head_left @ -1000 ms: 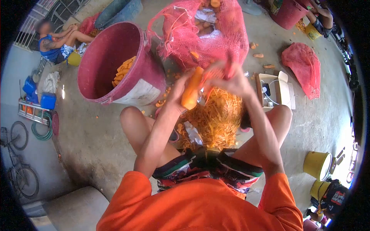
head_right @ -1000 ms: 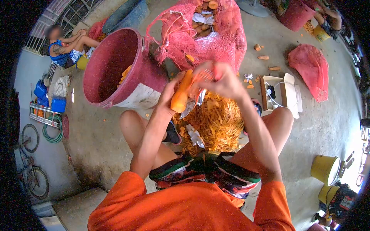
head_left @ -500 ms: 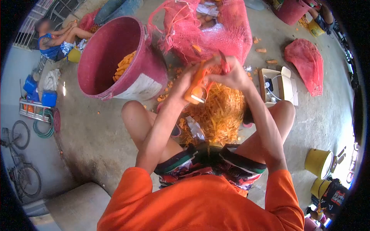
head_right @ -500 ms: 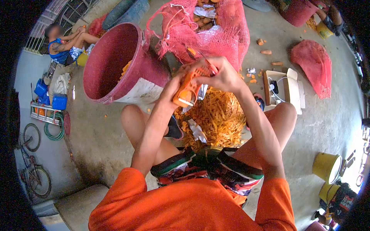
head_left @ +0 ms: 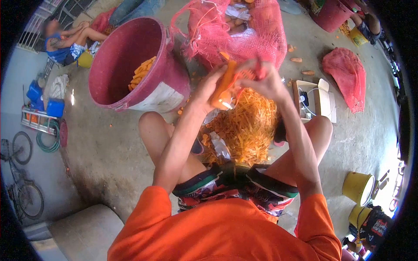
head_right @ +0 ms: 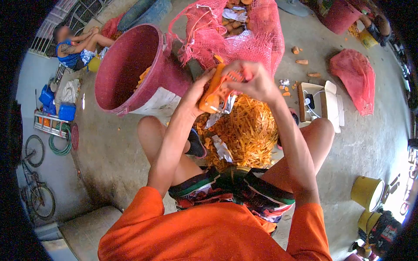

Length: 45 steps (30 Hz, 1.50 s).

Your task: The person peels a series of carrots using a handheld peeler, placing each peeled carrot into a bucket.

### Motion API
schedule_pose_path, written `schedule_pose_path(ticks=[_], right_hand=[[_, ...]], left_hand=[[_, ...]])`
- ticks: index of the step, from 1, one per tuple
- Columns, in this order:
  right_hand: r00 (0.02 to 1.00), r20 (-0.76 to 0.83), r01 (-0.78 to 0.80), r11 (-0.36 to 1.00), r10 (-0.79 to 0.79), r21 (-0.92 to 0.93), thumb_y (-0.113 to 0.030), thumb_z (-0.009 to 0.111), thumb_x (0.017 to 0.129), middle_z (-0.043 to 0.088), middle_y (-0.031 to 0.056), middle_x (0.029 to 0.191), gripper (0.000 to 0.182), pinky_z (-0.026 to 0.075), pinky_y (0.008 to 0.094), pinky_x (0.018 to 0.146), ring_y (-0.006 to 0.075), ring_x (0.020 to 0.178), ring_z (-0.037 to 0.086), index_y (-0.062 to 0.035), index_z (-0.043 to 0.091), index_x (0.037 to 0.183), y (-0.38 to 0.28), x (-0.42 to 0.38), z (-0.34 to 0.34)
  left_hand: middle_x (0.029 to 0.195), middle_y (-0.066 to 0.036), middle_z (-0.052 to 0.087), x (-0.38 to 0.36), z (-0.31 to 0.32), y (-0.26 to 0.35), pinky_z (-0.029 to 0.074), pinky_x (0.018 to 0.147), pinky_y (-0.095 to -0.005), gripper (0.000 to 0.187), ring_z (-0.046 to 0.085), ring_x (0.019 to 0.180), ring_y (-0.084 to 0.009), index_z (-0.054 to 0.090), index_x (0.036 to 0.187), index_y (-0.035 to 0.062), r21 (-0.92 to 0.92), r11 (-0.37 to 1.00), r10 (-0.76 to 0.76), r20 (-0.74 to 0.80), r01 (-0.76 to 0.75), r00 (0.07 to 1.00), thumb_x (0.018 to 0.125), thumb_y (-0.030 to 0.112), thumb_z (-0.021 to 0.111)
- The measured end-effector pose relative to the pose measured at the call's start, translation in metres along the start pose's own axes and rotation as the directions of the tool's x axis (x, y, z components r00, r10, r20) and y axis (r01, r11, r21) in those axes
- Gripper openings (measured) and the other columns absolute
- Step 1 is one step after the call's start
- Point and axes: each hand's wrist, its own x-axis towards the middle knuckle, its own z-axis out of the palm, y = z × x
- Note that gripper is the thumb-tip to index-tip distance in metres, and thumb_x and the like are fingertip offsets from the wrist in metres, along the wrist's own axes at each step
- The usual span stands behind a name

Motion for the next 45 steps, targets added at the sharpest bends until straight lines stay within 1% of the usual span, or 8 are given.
schedule_pose_path(ticks=[11, 14, 16, 19, 27, 32, 41, 45], right_hand=[[0.944, -0.328, -0.061, 0.956, -0.038, -0.285, -0.008, 0.077, 0.088, 0.074, 0.0043, 0.095, 0.018, 0.056, 0.0260, 0.072, 0.0125, 0.076, 0.067, 0.0000, 0.070, 0.103, 0.026, -0.003, -0.072], [0.954, -0.199, -0.229, 0.973, 0.226, 0.010, -0.007, 0.077, 0.089, 0.073, 0.0037, 0.094, 0.019, 0.055, 0.0255, 0.070, 0.0108, 0.077, 0.066, 0.0001, 0.070, 0.105, -0.015, -0.009, -0.023], [0.957, 0.123, 0.282, 0.940, -0.262, -0.191, -0.006, 0.076, 0.089, 0.073, 0.0036, 0.094, 0.019, 0.055, 0.0255, 0.070, 0.0094, 0.079, 0.066, 0.0002, 0.069, 0.106, -0.032, -0.005, 0.006], [0.988, -0.105, -0.114, 0.993, 0.116, 0.022, -0.005, 0.076, 0.088, 0.073, 0.0039, 0.094, 0.020, 0.054, 0.0256, 0.072, 0.0095, 0.081, 0.067, -0.0003, 0.070, 0.106, -0.002, -0.006, -0.010], [0.967, 0.019, 0.251, 0.937, -0.254, -0.243, -0.005, 0.075, 0.089, 0.073, 0.0032, 0.092, 0.020, 0.054, 0.0263, 0.073, 0.0099, 0.081, 0.067, -0.0016, 0.070, 0.108, -0.018, -0.007, 0.006], [0.958, -0.246, -0.178, 0.978, 0.148, -0.104, 0.001, 0.077, 0.084, 0.074, 0.0063, 0.100, 0.021, 0.054, 0.0265, 0.080, 0.0127, 0.092, 0.068, 0.0006, 0.072, 0.104, 0.005, 0.002, -0.036], [0.990, 0.114, 0.102, 0.972, -0.079, -0.212, -0.001, 0.081, 0.079, 0.075, 0.0055, 0.095, 0.026, 0.055, 0.0303, 0.080, 0.0147, 0.091, 0.069, -0.0018, 0.073, 0.103, -0.015, -0.010, -0.003], [0.937, -0.265, -0.234, 0.972, 0.226, -0.001, -0.003, 0.078, 0.084, 0.074, 0.0042, 0.094, 0.021, 0.055, 0.0281, 0.074, 0.0122, 0.082, 0.068, -0.0016, 0.072, 0.104, 0.000, 0.001, -0.036]], left_hand=[[0.099, -0.008, 0.068, -0.031, 0.003, -0.001, 0.057, 0.056, -0.0268, 0.032, 0.068, 0.077, -0.0140, 0.059, 0.125, 0.0103, 0.084, 0.983, -0.159, -0.062, 0.164, 0.985, 0.106, 0.035, 0.054], [0.095, -0.005, 0.067, -0.029, 0.026, -0.004, 0.055, 0.054, -0.0256, 0.029, 0.067, 0.071, -0.0126, 0.059, 0.123, 0.0116, 0.045, 0.989, -0.136, -0.133, 0.143, 0.982, 0.106, 0.035, 0.055], [0.094, -0.004, 0.067, -0.025, 0.025, -0.006, 0.055, 0.054, -0.0248, 0.028, 0.066, 0.069, -0.0118, 0.059, 0.122, 0.0120, 0.056, 0.998, 0.002, -0.135, 0.006, 0.991, 0.105, 0.034, 0.055], [0.096, -0.005, 0.067, -0.032, 0.012, -0.007, 0.055, 0.055, -0.0259, 0.028, 0.066, 0.072, -0.0123, 0.058, 0.123, 0.0111, 0.076, 0.996, -0.042, -0.033, 0.044, 0.999, 0.105, 0.033, 0.055], [0.099, -0.007, 0.066, -0.022, 0.014, -0.004, 0.059, 0.057, -0.0290, 0.030, 0.067, 0.074, -0.0167, 0.054, 0.127, 0.0103, 0.118, 0.992, 0.059, -0.095, -0.048, 0.994, 0.107, 0.033, 0.052], [0.098, -0.009, 0.065, -0.025, -0.002, -0.013, 0.058, 0.055, -0.0300, 0.036, 0.067, 0.077, -0.0173, 0.054, 0.127, 0.0075, 0.118, 0.992, -0.050, 0.016, 0.048, 0.999, 0.105, 0.036, 0.055], [0.106, -0.007, 0.068, -0.031, 0.026, -0.006, 0.059, 0.066, -0.0264, 0.038, 0.068, 0.082, -0.0147, 0.057, 0.129, 0.0082, 0.032, 0.998, -0.049, 0.025, 0.048, 0.998, 0.103, 0.036, 0.058], [0.105, -0.007, 0.065, -0.025, -0.001, -0.010, 0.058, 0.066, -0.0261, 0.035, 0.068, 0.086, -0.0149, 0.056, 0.129, 0.0093, 0.000, 0.995, -0.101, 0.049, 0.101, 0.994, 0.104, 0.033, 0.058]])
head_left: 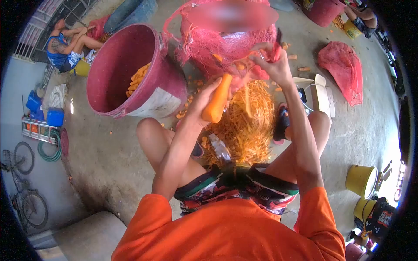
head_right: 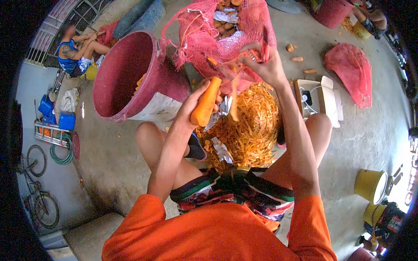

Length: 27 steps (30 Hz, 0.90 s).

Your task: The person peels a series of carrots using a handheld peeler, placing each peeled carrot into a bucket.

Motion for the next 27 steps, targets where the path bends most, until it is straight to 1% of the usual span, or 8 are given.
schedule_pose_path(ticks=[5, 9, 13, 15, 18, 19, 25, 27], right_hand=[[0.825, 0.330, 0.471, 0.881, -0.460, 0.051, -0.002, 0.081, 0.082, 0.075, 0.0039, 0.096, 0.023, 0.053, 0.0283, 0.077, 0.0098, 0.089, 0.067, -0.0020, 0.072, 0.103, -0.032, -0.019, 0.049], [0.998, -0.030, 0.065, 0.997, -0.064, 0.042, -0.004, 0.082, 0.080, 0.076, 0.0064, 0.100, 0.017, 0.053, 0.0293, 0.085, 0.0138, 0.094, 0.068, -0.0019, 0.073, 0.094, 0.011, 0.006, 0.022], [0.992, -0.069, 0.104, 0.995, -0.102, 0.015, -0.003, 0.081, 0.080, 0.076, 0.0069, 0.100, 0.018, 0.055, 0.0291, 0.084, 0.0159, 0.093, 0.069, -0.0027, 0.074, 0.097, -0.003, 0.005, 0.014], [0.908, 0.243, 0.339, 0.940, -0.340, 0.048, -0.002, 0.080, 0.081, 0.075, 0.0083, 0.101, 0.020, 0.056, 0.0294, 0.078, 0.0164, 0.090, 0.070, -0.0034, 0.075, 0.100, -0.025, -0.015, 0.042], [0.850, 0.282, 0.486, 0.869, -0.446, -0.089, 0.000, 0.078, 0.082, 0.075, 0.0093, 0.101, 0.021, 0.057, 0.0290, 0.075, 0.0156, 0.088, 0.070, -0.0041, 0.076, 0.102, -0.028, -0.016, 0.046], [0.969, 0.167, 0.162, 0.978, -0.182, 0.131, 0.001, 0.077, 0.083, 0.075, 0.0097, 0.100, 0.020, 0.056, 0.0289, 0.078, 0.0151, 0.089, 0.069, -0.0049, 0.076, 0.101, -0.013, -0.013, 0.044], [0.984, -0.032, 0.178, 0.983, -0.176, 0.046, 0.000, 0.076, 0.083, 0.075, 0.0082, 0.097, 0.021, 0.056, 0.0294, 0.079, 0.0146, 0.088, 0.069, -0.0066, 0.076, 0.103, -0.006, 0.000, 0.018], [0.836, 0.270, 0.503, 0.864, -0.477, -0.030, 0.000, 0.075, 0.084, 0.075, 0.0063, 0.096, 0.023, 0.057, 0.0296, 0.079, 0.0145, 0.087, 0.070, -0.0070, 0.075, 0.106, -0.032, -0.015, 0.042]], left_hand=[[0.107, -0.007, 0.065, 0.011, 0.007, 0.002, 0.058, 0.062, -0.0283, 0.032, 0.067, 0.088, -0.0166, 0.054, 0.129, 0.0100, 0.075, 0.971, 0.239, -0.268, -0.227, 0.933, 0.103, 0.029, 0.059], [0.110, -0.010, 0.065, -0.005, -0.012, 0.008, 0.056, 0.069, -0.0319, 0.032, 0.065, 0.095, -0.0200, 0.057, 0.129, 0.0082, -0.030, 0.998, 0.053, -0.007, -0.053, 0.999, 0.104, 0.028, 0.058], [0.103, -0.010, 0.067, -0.004, -0.008, 0.017, 0.056, 0.066, -0.0318, 0.031, 0.066, 0.090, -0.0223, 0.059, 0.126, 0.0042, -0.157, 0.985, 0.067, -0.031, -0.071, 0.997, 0.104, 0.027, 0.058], [0.108, -0.010, 0.066, 0.004, -0.015, 0.014, 0.056, 0.067, -0.0321, 0.031, 0.065, 0.093, -0.0201, 0.059, 0.126, 0.0039, -0.174, 0.980, 0.104, 0.033, -0.097, 0.994, 0.104, 0.026, 0.058], [0.101, -0.005, 0.066, 0.003, -0.009, 0.004, 0.055, 0.058, -0.0255, 0.031, 0.067, 0.079, -0.0124, 0.057, 0.124, 0.0098, 0.010, 0.986, 0.165, -0.013, -0.165, 0.986, 0.101, 0.028, 0.063], [0.101, -0.005, 0.066, -0.002, -0.008, 0.003, 0.055, 0.058, -0.0255, 0.031, 0.067, 0.079, -0.0124, 0.057, 0.124, 0.0098, 0.005, 0.988, 0.156, -0.017, -0.156, 0.988, 0.101, 0.028, 0.063], [0.109, -0.007, 0.064, -0.003, 0.003, 0.012, 0.057, 0.063, -0.0267, 0.034, 0.066, 0.088, -0.0151, 0.057, 0.129, 0.0072, 0.108, 0.987, 0.134, -0.165, -0.117, 0.977, 0.102, 0.027, 0.061], [0.106, -0.004, 0.066, 0.001, 0.007, 0.010, 0.055, 0.078, -0.0275, 0.028, 0.066, 0.092, -0.0137, 0.060, 0.123, 0.0078, 0.162, 0.969, 0.212, -0.159, -0.187, 0.964, 0.100, 0.023, 0.065]])
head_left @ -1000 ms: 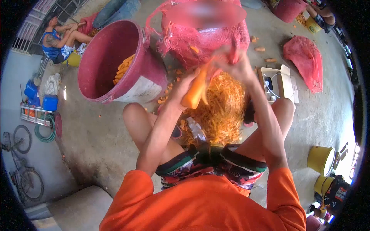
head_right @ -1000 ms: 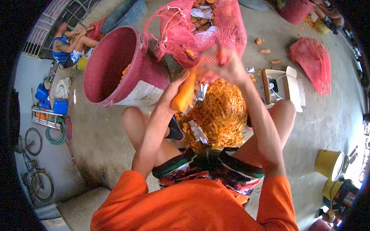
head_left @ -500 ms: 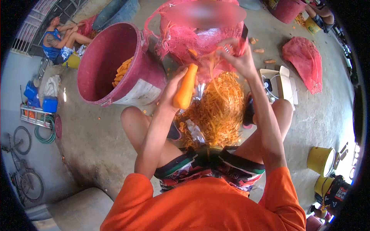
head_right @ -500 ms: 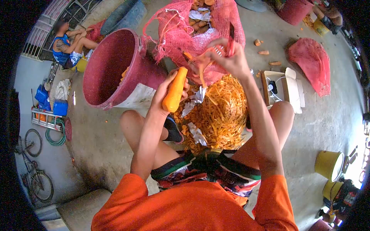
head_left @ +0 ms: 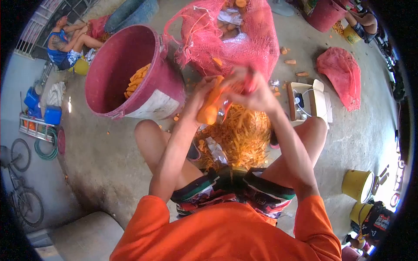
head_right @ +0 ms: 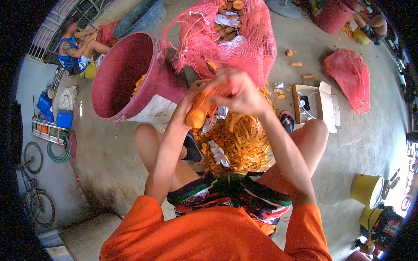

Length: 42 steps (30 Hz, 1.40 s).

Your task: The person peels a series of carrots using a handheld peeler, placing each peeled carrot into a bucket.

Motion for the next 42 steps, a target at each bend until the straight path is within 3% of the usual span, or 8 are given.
schedule_pose_path(ticks=[2, 4, 13, 20, 24, 31, 35, 42], right_hand=[[0.995, 0.065, 0.078, 0.994, -0.073, -0.079, -0.001, 0.075, 0.085, 0.075, 0.0050, 0.096, 0.024, 0.057, 0.0293, 0.079, 0.0142, 0.086, 0.070, -0.0076, 0.074, 0.109, 0.002, -0.001, 0.002], [0.914, -0.170, -0.334, 0.922, 0.368, 0.196, -0.002, 0.074, 0.087, 0.075, 0.0047, 0.096, 0.021, 0.056, 0.0282, 0.079, 0.0129, 0.086, 0.069, -0.0046, 0.073, 0.107, 0.034, -0.010, -0.011], [0.988, 0.117, -0.107, 0.994, 0.102, 0.032, -0.003, 0.081, 0.075, 0.067, 0.0077, 0.086, 0.026, 0.048, 0.0295, 0.068, 0.0157, 0.076, 0.059, -0.0077, 0.077, 0.101, -0.007, -0.005, 0.005], [0.889, -0.259, -0.366, 0.926, 0.377, 0.090, 0.000, 0.078, 0.080, 0.073, 0.0055, 0.099, 0.025, 0.053, 0.0300, 0.083, 0.0147, 0.098, 0.068, -0.0010, 0.073, 0.105, 0.042, -0.008, -0.038], [0.986, 0.148, -0.064, 0.995, 0.076, -0.080, 0.001, 0.081, 0.078, 0.074, 0.0053, 0.097, 0.029, 0.053, 0.0293, 0.081, 0.0156, 0.094, 0.067, -0.0051, 0.074, 0.105, -0.015, -0.004, 0.000], [0.877, -0.354, -0.329, 0.943, 0.324, 0.048, -0.004, 0.075, 0.087, 0.074, 0.0054, 0.099, 0.016, 0.053, 0.0289, 0.086, 0.0118, 0.092, 0.067, -0.0009, 0.071, 0.102, 0.061, -0.015, -0.039], [0.919, -0.201, -0.353, 0.935, 0.339, -0.039, -0.007, 0.077, 0.084, 0.074, 0.0076, 0.095, 0.020, 0.053, 0.0309, 0.082, 0.0137, 0.088, 0.068, -0.0002, 0.071, 0.102, 0.043, -0.015, -0.037], [0.872, -0.145, -0.486, 0.795, 0.467, -0.365, -0.015, 0.078, 0.085, 0.069, 0.0099, 0.086, 0.025, 0.050, 0.0332, 0.071, 0.0168, 0.076, 0.063, -0.0018, 0.070, 0.105, 0.020, -0.028, -0.058]], left_hand=[[0.106, -0.004, 0.067, -0.008, 0.001, -0.001, 0.055, 0.079, -0.0279, 0.027, 0.066, 0.090, -0.0144, 0.061, 0.122, 0.0077, -0.038, 0.999, -0.016, 0.053, 0.018, 0.998, 0.101, 0.023, 0.064], [0.105, -0.005, 0.068, -0.010, 0.003, 0.004, 0.056, 0.077, -0.0288, 0.025, 0.067, 0.089, -0.0146, 0.061, 0.122, 0.0078, 0.000, 0.998, -0.068, 0.191, 0.069, 0.979, 0.102, 0.023, 0.061], [0.106, -0.006, 0.067, -0.002, -0.002, -0.006, 0.057, 0.071, -0.0283, 0.027, 0.067, 0.088, -0.0139, 0.057, 0.126, 0.0098, -0.001, 0.999, -0.042, 0.069, 0.042, 0.997, 0.104, 0.026, 0.058], [0.106, -0.008, 0.067, 0.000, -0.007, -0.002, 0.058, 0.061, -0.0300, 0.033, 0.068, 0.085, -0.0157, 0.056, 0.128, 0.0092, -0.099, 0.981, -0.153, 0.152, 0.169, 0.977, 0.103, 0.032, 0.058], [0.116, -0.009, 0.069, 0.007, -0.008, -0.013, 0.059, 0.064, -0.0297, 0.039, 0.069, 0.089, -0.0151, 0.057, 0.130, 0.0057, -0.156, 0.979, -0.101, 0.179, 0.130, 0.979, 0.103, 0.034, 0.059], [0.094, -0.005, 0.062, -0.001, -0.008, -0.007, 0.051, 0.059, -0.0267, 0.038, 0.061, 0.080, -0.0134, 0.057, 0.128, 0.0091, -0.310, 0.881, -0.249, 0.339, 0.357, 0.907, 0.104, 0.038, 0.056], [0.098, -0.001, 0.066, 0.006, -0.001, -0.035, 0.049, 0.080, -0.0289, 0.034, 0.060, 0.085, -0.0106, 0.065, 0.113, 0.0107, 0.455, 0.885, 0.169, -0.108, -0.103, 0.980, 0.101, 0.042, 0.060], [0.108, -0.007, 0.069, -0.001, -0.044, 0.029, 0.066, 0.074, -0.0268, 0.036, 0.069, 0.100, -0.0210, 0.066, 0.114, 0.0031, -0.255, 0.957, 0.051, -0.317, -0.137, 0.947, 0.089, 0.026, 0.079]])
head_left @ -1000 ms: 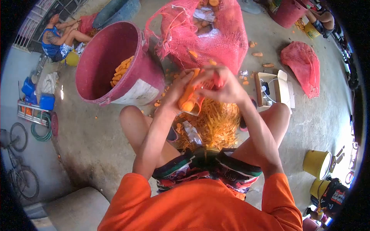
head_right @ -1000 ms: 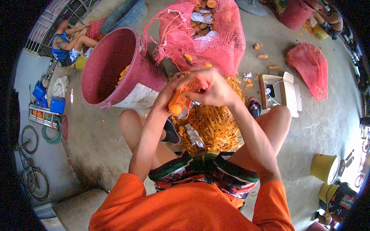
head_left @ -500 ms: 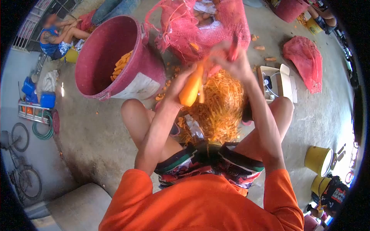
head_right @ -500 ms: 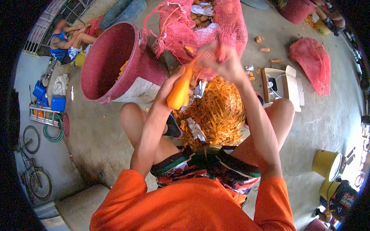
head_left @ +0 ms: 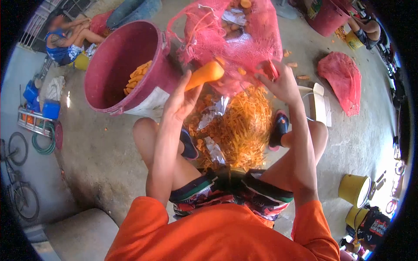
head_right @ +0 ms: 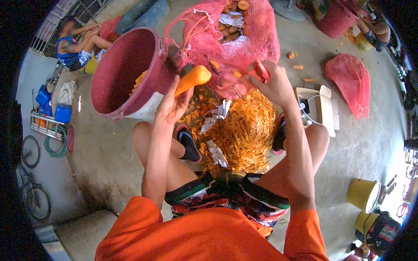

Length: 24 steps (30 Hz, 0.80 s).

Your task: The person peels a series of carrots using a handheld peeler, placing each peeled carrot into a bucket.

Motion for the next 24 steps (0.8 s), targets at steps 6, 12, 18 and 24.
schedule_pose_path(ticks=[6, 12, 18, 24], right_hand=[[0.960, 0.104, 0.251, 0.965, -0.259, 0.080, -0.014, 0.070, 0.089, 0.063, 0.0221, 0.085, 0.018, 0.049, 0.0470, 0.072, 0.0419, 0.081, 0.062, 0.0018, 0.065, 0.097, -0.030, -0.006, 0.035], [0.967, 0.091, 0.230, 0.969, -0.238, 0.091, -0.011, 0.066, 0.089, 0.063, 0.0237, 0.088, 0.018, 0.048, 0.0502, 0.074, 0.0443, 0.082, 0.061, 0.0022, 0.063, 0.100, -0.033, -0.001, 0.049], [0.934, 0.105, 0.338, 0.939, -0.342, 0.054, -0.012, 0.067, 0.086, 0.062, 0.0237, 0.089, 0.020, 0.049, 0.0516, 0.073, 0.0448, 0.085, 0.061, 0.0026, 0.063, 0.099, -0.035, -0.004, 0.053], [0.954, 0.097, 0.284, 0.959, -0.285, 0.026, -0.009, 0.067, 0.082, 0.063, 0.0233, 0.091, 0.027, 0.050, 0.0523, 0.075, 0.0442, 0.089, 0.062, 0.0027, 0.065, 0.106, -0.045, -0.007, 0.051]], left_hand=[[0.133, -0.015, 0.062, -0.004, 0.001, -0.012, 0.067, 0.083, -0.0364, 0.043, 0.063, 0.121, -0.0330, 0.058, 0.133, 0.0033, -0.402, 0.808, -0.271, 0.395, 0.431, 0.878, 0.097, 0.024, 0.069], [0.114, -0.007, 0.067, -0.024, 0.029, -0.030, 0.054, 0.067, -0.0259, 0.043, 0.067, 0.088, -0.0141, 0.056, 0.133, 0.0095, 0.278, 0.958, -0.133, 0.234, 0.065, 0.963, 0.105, 0.042, 0.053], [0.106, -0.002, 0.066, -0.020, 0.032, -0.034, 0.054, 0.075, -0.0265, 0.058, 0.063, 0.084, -0.0098, 0.058, 0.130, 0.0076, 0.546, 0.762, 0.136, 0.390, -0.348, 0.911, 0.093, 0.050, 0.071], [0.110, 0.000, 0.068, -0.026, 0.040, -0.037, 0.053, 0.083, -0.0263, 0.052, 0.064, 0.096, -0.0101, 0.066, 0.122, 0.0051, 0.574, 0.656, 0.267, 0.431, -0.490, 0.862, 0.091, 0.046, 0.075]])
